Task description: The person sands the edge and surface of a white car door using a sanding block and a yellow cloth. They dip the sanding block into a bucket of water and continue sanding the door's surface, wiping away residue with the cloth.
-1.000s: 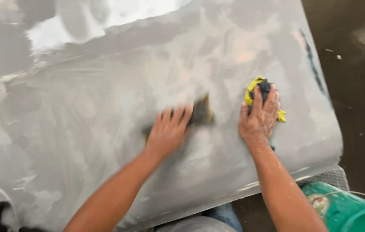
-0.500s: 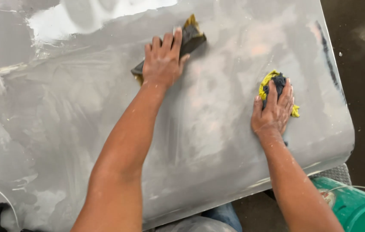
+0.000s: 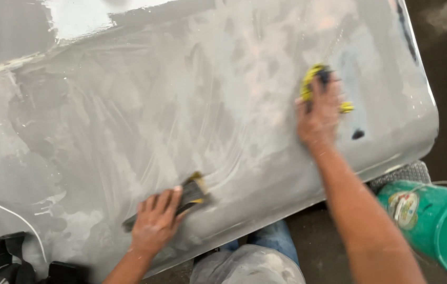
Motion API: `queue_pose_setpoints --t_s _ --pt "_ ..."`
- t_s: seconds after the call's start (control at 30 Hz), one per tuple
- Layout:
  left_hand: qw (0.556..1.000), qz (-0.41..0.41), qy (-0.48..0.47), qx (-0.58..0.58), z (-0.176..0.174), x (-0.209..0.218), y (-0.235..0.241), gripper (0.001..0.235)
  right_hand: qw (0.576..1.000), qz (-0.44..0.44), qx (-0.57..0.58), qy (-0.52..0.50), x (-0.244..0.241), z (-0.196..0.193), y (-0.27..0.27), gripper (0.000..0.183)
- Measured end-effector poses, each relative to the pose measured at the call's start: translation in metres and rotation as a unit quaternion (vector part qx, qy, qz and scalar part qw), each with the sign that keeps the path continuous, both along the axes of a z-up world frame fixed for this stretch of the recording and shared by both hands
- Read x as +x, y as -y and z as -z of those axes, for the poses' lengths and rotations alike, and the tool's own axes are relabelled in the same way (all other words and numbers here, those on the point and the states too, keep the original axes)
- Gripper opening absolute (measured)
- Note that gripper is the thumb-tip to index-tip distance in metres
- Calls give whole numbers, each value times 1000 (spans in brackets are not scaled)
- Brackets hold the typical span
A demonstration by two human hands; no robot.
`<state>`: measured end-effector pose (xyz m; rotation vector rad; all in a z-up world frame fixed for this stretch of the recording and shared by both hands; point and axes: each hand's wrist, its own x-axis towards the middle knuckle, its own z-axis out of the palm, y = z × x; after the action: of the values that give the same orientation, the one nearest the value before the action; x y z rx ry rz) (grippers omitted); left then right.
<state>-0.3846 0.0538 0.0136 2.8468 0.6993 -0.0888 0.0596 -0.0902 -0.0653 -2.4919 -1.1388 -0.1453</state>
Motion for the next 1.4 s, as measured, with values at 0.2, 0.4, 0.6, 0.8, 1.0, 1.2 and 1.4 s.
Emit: queue_pose_setpoints --t_s 0.2,0.4,0.6,0.8,1.0,1.2,1.4 --pt "986 -114 -28 116 21 -77 -3 70 975 -177 -36 -129 -252 -18 -24 62" --pt "990 -95 -9 107 21 -80 -6 68 954 -276 38 -112 -274 -14 28 37" --pt "994 105 25 25 8 -26 13 71 993 112 -32 -10 -110 42 166 64" --pt "983 177 44 23 -1 78 53 74 906 343 233 -88 -110 57 143 53" --pt "943 303 110 82 11 227 125 81 839 421 307 -156 -249 75 122 53" --pt "935 312 130 103 24 255 141 79 742 430 412 -308 -332 51 112 55" --pt "933 343 18 106 -6 35 83 86 811 362 352 -295 -333 45 135 56"
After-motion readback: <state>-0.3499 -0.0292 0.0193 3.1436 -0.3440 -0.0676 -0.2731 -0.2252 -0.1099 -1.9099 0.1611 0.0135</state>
